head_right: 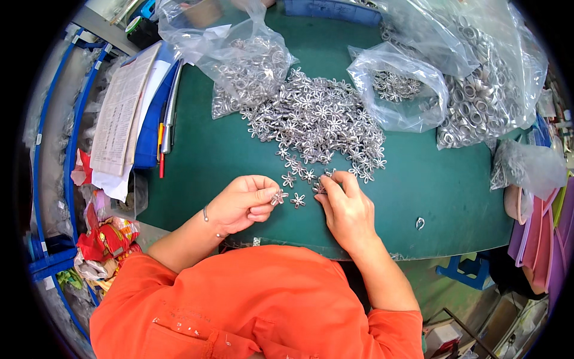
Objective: The person empties a plastic bag of small metal flower-shaped parts onto a workspace and sorts them by hand, separating individual pieces into clusters.
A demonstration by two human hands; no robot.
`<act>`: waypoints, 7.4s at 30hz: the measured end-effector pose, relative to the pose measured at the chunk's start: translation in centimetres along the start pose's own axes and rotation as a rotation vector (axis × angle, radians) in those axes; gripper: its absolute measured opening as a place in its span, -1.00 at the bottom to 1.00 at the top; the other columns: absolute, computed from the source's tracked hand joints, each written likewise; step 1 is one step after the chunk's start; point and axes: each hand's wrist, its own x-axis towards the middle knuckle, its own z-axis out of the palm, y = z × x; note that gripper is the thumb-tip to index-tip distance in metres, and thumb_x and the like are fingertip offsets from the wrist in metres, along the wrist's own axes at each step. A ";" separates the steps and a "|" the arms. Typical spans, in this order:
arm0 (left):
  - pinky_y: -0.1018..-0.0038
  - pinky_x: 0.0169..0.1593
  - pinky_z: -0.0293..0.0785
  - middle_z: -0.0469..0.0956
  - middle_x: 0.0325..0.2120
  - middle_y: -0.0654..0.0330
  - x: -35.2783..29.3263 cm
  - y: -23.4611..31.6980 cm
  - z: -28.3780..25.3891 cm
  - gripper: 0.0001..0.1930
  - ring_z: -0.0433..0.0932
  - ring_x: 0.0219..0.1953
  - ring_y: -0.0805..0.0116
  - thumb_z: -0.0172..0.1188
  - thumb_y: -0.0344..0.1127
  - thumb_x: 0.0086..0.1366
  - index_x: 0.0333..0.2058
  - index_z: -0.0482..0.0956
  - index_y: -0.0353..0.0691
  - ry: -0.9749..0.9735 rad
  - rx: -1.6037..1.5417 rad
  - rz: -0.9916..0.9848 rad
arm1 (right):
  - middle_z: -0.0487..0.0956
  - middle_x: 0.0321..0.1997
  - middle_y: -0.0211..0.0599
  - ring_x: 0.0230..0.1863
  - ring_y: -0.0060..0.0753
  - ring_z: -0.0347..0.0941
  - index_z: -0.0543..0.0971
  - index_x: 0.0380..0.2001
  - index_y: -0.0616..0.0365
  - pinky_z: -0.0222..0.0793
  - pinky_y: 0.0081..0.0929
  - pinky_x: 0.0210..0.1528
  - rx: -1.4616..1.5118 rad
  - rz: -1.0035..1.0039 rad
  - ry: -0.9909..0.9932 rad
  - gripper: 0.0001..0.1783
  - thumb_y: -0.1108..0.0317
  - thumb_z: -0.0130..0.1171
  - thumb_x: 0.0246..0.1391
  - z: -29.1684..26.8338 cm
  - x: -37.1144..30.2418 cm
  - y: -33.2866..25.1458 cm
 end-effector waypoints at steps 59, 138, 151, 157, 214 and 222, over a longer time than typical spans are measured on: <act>0.65 -0.58 0.23 0.52 -0.40 0.12 1.3 1.9 0.5 -0.88 0.36 -0.54 0.54 0.08 -0.38 0.29 -0.43 0.48 -0.27 0.032 0.009 0.209 | 0.53 -0.48 -0.40 -0.50 -0.57 0.43 0.60 -0.38 0.28 0.36 -0.59 -0.45 0.849 0.564 -0.084 -0.95 0.52 0.23 0.07 -1.3 -0.4 0.2; 0.30 -0.36 0.49 0.43 -0.46 0.16 2.8 -1.0 1.3 -0.95 0.52 -0.42 0.15 0.28 -0.45 0.11 -0.45 0.58 -0.22 0.190 1.607 0.862 | 0.54 -0.53 -0.40 -0.61 -0.61 0.35 0.65 -0.38 0.23 0.23 -0.67 -0.56 0.654 0.515 0.079 -0.92 0.53 0.33 -0.01 -0.8 0.8 1.8; 0.63 -0.34 0.43 0.56 -0.27 0.23 2.2 0.7 1.1 -0.82 0.49 -0.38 0.55 0.19 -0.30 0.35 -0.23 0.58 -0.31 -0.260 0.004 0.143 | 0.51 -0.54 -0.26 -0.58 -0.27 0.45 0.63 -0.42 0.16 0.37 -0.40 -0.52 0.091 0.157 0.180 -0.90 0.51 0.34 -0.06 0.7 0.9 1.4; 0.64 -0.37 0.45 0.54 -0.25 0.18 1.9 1.1 1.6 -0.90 0.53 -0.30 0.50 0.19 -0.36 0.32 -0.30 0.52 -0.26 -0.127 -0.121 0.073 | 0.50 -0.57 -0.35 -0.60 -0.45 0.42 0.63 -0.48 0.20 0.31 -0.54 -0.56 0.427 0.333 0.134 -0.95 0.55 0.32 -0.05 0.1 0.9 1.1; 0.43 -0.40 0.45 0.54 -0.46 0.13 2.7 0.9 3.0 -0.92 0.53 -0.49 0.26 0.22 -0.49 0.20 -0.32 0.55 -0.28 0.245 1.543 0.753 | 0.53 -0.46 -0.31 -0.52 -0.34 0.49 0.63 -0.39 0.17 0.42 -0.42 -0.46 0.351 0.257 -0.051 -0.94 0.47 0.29 0.01 -1.5 -0.8 1.1; 0.46 -0.43 0.42 0.52 -0.48 0.14 2.9 2.3 2.3 -0.92 0.51 -0.52 0.28 0.25 -0.49 0.17 -0.33 0.59 -0.28 0.365 1.534 0.862 | 0.41 -0.43 -0.34 -0.59 -0.66 0.20 0.46 -0.36 0.28 0.04 -0.73 -0.70 1.974 0.843 -0.194 -0.86 0.42 0.09 0.22 -2.9 -1.8 2.3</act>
